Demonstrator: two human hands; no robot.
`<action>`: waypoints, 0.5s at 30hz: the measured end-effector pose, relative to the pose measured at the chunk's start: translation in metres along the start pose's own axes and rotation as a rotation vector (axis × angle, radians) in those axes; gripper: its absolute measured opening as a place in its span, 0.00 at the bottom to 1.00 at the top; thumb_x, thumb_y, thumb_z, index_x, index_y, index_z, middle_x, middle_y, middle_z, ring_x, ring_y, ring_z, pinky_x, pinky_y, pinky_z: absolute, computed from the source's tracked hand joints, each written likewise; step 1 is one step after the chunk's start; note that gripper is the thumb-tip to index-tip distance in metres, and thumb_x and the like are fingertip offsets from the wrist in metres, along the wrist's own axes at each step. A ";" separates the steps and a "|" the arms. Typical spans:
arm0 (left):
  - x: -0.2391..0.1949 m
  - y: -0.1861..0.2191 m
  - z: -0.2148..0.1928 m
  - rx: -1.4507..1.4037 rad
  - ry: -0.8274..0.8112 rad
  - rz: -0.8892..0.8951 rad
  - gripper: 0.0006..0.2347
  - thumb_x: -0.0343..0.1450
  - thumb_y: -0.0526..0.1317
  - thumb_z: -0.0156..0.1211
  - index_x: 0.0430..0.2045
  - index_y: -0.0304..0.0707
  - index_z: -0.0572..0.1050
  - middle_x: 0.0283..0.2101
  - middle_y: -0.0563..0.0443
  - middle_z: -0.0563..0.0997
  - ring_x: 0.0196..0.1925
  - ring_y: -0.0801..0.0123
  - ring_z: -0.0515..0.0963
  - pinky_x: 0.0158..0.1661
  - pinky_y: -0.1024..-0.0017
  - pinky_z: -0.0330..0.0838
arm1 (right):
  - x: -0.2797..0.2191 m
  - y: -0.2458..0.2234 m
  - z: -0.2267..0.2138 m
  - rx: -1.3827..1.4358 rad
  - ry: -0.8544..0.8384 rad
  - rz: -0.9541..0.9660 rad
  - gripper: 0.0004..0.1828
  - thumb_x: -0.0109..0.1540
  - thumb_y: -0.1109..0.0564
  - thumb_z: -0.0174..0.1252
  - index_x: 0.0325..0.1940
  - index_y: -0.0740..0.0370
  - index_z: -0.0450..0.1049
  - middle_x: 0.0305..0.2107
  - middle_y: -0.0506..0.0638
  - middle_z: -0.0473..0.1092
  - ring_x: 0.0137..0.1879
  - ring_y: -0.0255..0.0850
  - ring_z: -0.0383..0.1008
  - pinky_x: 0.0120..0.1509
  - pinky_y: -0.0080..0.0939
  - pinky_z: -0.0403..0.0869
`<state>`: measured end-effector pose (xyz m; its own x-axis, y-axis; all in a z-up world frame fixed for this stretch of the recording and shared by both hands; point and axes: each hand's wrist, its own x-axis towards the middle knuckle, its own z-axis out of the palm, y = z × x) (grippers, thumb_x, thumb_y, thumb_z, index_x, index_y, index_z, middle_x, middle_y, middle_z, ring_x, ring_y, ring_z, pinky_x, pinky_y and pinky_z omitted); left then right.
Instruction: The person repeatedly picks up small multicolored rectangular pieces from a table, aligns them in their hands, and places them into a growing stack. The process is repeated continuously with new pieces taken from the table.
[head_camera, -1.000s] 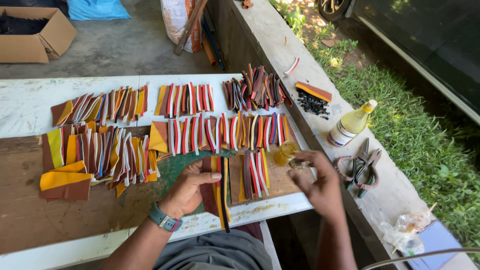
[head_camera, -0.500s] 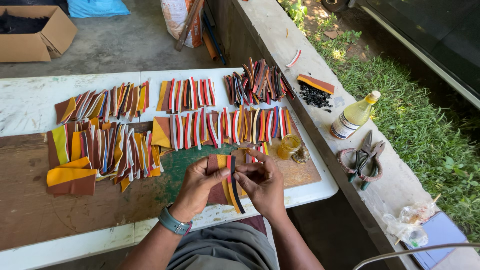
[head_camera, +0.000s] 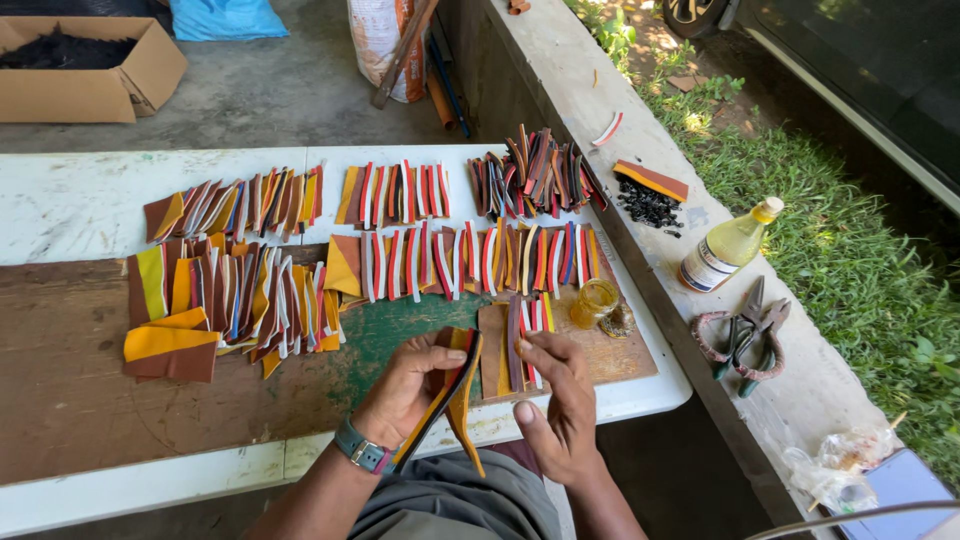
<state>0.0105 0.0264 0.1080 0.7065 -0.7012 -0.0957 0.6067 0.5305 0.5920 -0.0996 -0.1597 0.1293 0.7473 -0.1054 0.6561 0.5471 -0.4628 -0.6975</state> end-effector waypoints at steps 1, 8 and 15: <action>-0.001 0.000 0.000 -0.012 -0.031 -0.004 0.07 0.69 0.30 0.60 0.39 0.30 0.78 0.35 0.50 0.84 0.34 0.71 0.83 0.39 0.73 0.79 | 0.001 -0.003 -0.002 -0.091 -0.045 -0.026 0.31 0.66 0.40 0.54 0.65 0.62 0.73 0.62 0.64 0.63 0.71 0.54 0.64 0.76 0.55 0.63; -0.005 0.000 0.006 -0.031 -0.067 -0.064 0.08 0.67 0.31 0.61 0.38 0.31 0.77 0.35 0.49 0.84 0.34 0.71 0.83 0.40 0.72 0.80 | 0.016 -0.006 -0.009 -0.367 -0.107 -0.114 0.34 0.65 0.33 0.48 0.66 0.56 0.74 0.67 0.69 0.55 0.76 0.61 0.53 0.79 0.63 0.55; -0.004 -0.006 -0.004 -0.047 -0.093 -0.001 0.08 0.69 0.30 0.63 0.40 0.28 0.77 0.32 0.48 0.82 0.29 0.70 0.81 0.33 0.73 0.78 | 0.015 -0.005 -0.009 -0.337 -0.074 -0.140 0.34 0.66 0.34 0.48 0.69 0.54 0.73 0.68 0.67 0.54 0.75 0.60 0.55 0.78 0.63 0.57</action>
<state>0.0056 0.0282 0.1016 0.6702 -0.7419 -0.0200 0.6253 0.5499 0.5537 -0.0946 -0.1673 0.1453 0.7058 0.0377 0.7075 0.5005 -0.7332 -0.4603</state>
